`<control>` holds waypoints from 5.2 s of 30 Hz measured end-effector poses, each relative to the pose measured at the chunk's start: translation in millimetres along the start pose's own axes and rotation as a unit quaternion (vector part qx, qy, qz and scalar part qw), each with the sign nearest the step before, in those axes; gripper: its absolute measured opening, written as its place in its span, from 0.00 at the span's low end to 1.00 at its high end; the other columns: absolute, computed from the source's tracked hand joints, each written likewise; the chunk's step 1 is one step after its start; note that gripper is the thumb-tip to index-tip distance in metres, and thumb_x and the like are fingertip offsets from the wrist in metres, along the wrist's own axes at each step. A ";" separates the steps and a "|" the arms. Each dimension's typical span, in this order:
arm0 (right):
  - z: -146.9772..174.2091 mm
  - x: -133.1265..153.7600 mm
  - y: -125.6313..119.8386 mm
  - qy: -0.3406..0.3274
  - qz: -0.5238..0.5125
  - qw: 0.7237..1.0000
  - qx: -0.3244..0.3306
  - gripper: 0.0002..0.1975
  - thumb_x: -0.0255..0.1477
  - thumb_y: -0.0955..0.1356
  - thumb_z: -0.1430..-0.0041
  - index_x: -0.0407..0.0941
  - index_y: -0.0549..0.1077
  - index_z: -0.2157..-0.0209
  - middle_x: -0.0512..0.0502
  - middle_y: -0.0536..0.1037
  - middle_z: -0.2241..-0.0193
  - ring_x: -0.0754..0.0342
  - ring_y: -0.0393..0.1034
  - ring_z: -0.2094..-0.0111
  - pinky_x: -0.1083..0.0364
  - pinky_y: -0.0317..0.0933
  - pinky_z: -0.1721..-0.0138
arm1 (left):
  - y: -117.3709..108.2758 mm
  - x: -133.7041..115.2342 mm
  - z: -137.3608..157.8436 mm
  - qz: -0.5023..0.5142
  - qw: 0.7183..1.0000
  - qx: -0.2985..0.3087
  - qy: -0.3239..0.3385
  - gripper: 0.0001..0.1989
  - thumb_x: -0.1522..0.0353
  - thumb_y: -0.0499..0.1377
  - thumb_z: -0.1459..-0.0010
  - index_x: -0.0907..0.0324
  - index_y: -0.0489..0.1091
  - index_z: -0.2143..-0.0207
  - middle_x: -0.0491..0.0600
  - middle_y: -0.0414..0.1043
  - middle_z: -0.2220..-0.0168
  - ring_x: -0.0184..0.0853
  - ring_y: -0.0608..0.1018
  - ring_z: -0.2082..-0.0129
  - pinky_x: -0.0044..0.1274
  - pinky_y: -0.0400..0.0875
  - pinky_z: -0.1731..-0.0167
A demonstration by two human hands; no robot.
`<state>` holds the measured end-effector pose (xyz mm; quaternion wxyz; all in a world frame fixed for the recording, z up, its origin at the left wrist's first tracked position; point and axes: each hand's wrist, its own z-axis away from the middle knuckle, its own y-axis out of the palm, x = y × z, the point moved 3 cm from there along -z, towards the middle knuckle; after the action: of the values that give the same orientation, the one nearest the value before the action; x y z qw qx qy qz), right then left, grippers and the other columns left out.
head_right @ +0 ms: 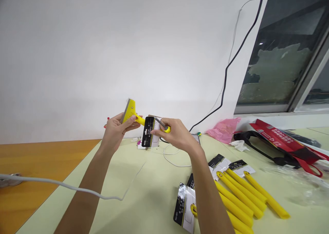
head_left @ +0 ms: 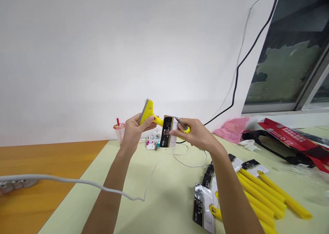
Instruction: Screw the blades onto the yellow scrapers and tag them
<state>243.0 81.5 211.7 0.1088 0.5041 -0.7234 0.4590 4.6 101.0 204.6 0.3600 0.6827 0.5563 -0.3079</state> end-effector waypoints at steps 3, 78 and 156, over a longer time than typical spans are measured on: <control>-0.1 1.0 -1.2 0.002 0.007 1.000 -0.003 0.32 0.56 0.76 0.38 0.49 0.59 0.74 0.56 0.61 0.78 0.56 0.52 0.75 0.54 0.47 0.74 | -0.4 0.4 -0.3 -0.004 1.000 0.002 0.000 0.22 0.54 0.77 0.43 0.61 0.85 0.55 0.58 0.86 0.54 0.49 0.88 0.52 0.44 0.83 0.42; -1.2 7.6 5.1 -0.080 0.026 0.996 0.022 0.11 0.41 0.71 0.29 0.48 0.75 0.60 0.45 0.83 0.62 0.49 0.75 0.61 0.51 0.66 0.59 | 27.8 -18.5 21.0 -0.110 0.981 0.071 0.143 0.17 0.55 0.69 0.32 0.54 0.80 0.47 0.54 0.82 0.49 0.43 0.81 0.50 0.31 0.75 0.49; 1.7 0.7 10.7 0.063 -0.104 0.969 0.216 0.26 0.50 0.77 0.38 0.49 0.74 0.46 0.47 0.87 0.61 0.55 0.77 0.73 0.61 0.57 0.87 | -10.2 9.6 -5.9 0.060 0.998 -0.004 -0.011 0.31 0.62 0.83 0.53 0.57 0.79 0.48 0.55 0.86 0.52 0.42 0.87 0.56 0.28 0.82 0.59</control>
<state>234.3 80.5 205.2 0.0900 0.5583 -0.5425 0.6212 -3.4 112.3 198.5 0.3864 0.7100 0.5116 -0.2911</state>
